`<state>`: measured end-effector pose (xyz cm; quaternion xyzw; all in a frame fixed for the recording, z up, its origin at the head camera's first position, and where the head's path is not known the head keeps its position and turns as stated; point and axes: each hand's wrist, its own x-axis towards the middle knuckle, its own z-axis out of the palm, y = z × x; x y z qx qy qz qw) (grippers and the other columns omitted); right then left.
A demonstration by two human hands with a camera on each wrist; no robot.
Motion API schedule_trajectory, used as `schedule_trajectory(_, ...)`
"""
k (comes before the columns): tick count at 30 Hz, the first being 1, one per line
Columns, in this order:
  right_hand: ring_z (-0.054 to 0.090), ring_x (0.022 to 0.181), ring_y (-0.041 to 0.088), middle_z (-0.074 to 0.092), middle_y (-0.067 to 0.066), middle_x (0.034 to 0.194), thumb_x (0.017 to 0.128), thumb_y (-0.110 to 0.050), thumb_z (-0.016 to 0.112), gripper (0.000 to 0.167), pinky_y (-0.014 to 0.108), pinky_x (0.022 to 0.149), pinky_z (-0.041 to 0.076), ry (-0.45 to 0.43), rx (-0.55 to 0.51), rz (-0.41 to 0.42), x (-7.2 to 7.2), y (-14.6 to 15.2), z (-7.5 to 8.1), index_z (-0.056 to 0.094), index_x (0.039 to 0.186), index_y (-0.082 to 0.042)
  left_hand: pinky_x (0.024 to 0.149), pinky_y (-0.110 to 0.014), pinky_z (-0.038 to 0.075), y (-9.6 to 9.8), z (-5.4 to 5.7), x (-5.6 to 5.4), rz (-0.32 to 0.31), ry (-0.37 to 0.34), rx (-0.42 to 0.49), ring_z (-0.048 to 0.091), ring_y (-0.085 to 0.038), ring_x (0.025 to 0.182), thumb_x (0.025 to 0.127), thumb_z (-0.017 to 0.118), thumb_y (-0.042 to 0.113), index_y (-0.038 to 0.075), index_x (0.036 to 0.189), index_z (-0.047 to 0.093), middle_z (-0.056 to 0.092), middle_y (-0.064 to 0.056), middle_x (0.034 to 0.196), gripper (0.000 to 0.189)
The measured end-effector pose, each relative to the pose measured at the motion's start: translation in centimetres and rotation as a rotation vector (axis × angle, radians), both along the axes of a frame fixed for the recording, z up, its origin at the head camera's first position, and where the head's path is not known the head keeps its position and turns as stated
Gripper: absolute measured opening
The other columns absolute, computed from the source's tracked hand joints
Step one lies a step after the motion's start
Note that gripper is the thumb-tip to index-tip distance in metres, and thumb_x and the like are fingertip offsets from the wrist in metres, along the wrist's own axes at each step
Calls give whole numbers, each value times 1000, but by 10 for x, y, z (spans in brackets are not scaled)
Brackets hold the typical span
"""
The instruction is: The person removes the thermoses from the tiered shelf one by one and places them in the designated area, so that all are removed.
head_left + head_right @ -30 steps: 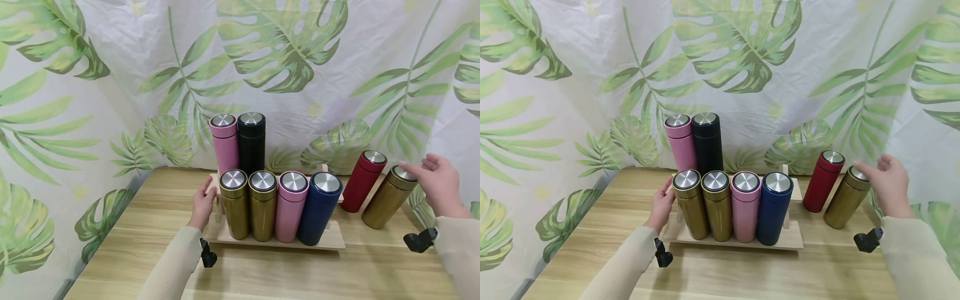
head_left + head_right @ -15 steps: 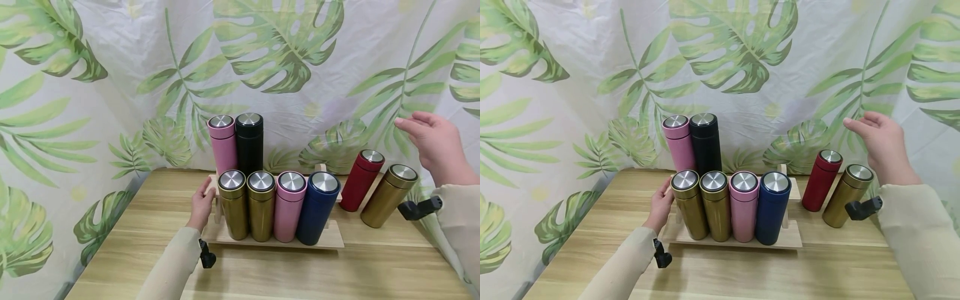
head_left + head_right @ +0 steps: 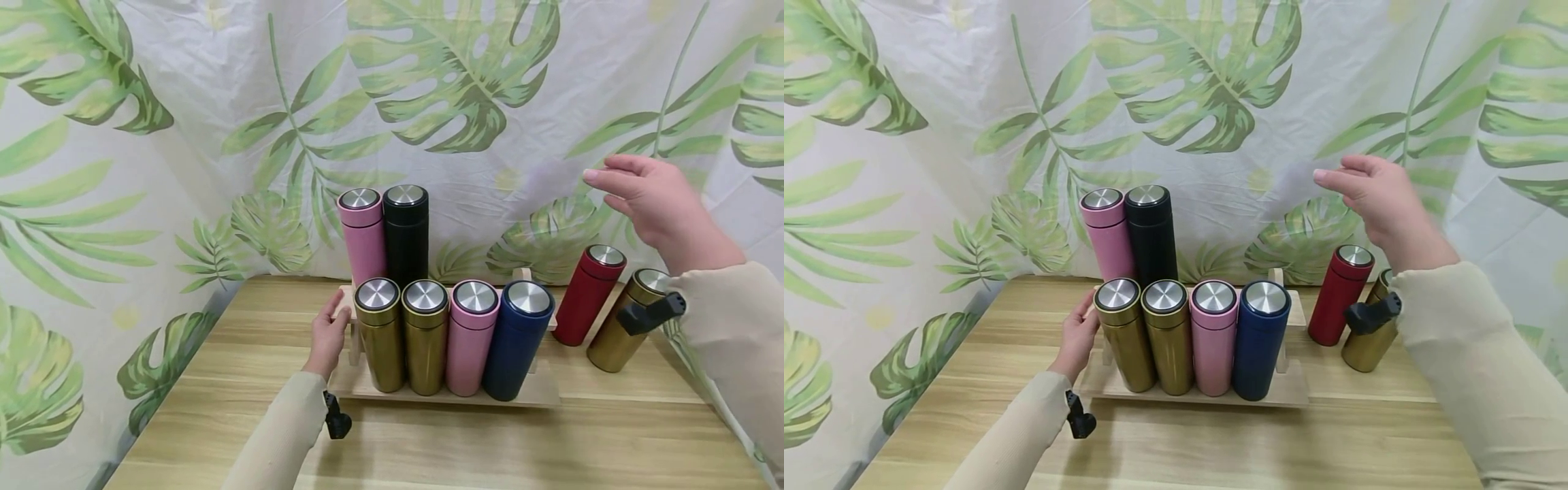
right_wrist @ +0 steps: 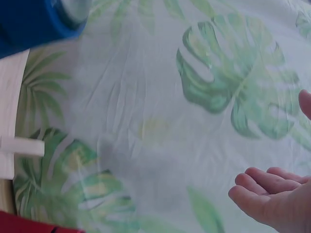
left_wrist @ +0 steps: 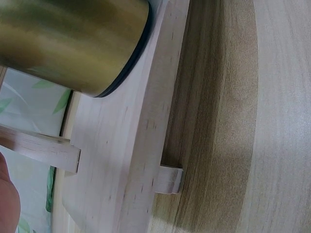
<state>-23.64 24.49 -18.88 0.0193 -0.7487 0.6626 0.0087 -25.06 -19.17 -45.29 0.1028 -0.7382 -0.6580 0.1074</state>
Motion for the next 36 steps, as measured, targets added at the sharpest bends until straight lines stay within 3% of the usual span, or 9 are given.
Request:
schedule_trajectory(6,24,138,19,20,7,153,86,-28,64,79,37,112,19,20,104,55,-5,-29,9,20,147,-5,76,-28,46,0,0,0,-7,3,2,48,-1,74,93,52,14,18,139,44,50,-6,132,47)
schedule_trajectory(14,30,136,22,19,9,153,87,-34,63,78,41,111,24,11,227,128,-5,-63,20,22,146,-5,77,-25,46,1,-2,-1,-5,6,8,49,-1,75,93,53,14,18,138,45,50,-4,133,46)
schedule_trajectory(22,32,134,24,21,10,152,87,-29,63,75,40,111,23,8,212,199,-6,-93,25,24,145,-2,64,-19,43,1,-1,-2,-8,-6,-9,52,-4,78,93,53,16,20,138,45,52,-7,131,46)
schedule_trajectory(36,36,132,24,34,11,146,87,-23,64,66,37,110,26,-8,173,257,-21,-137,21,33,141,-1,71,-24,45,-1,-1,-1,-3,-8,1,50,-1,75,93,52,15,19,138,44,53,-6,129,46)
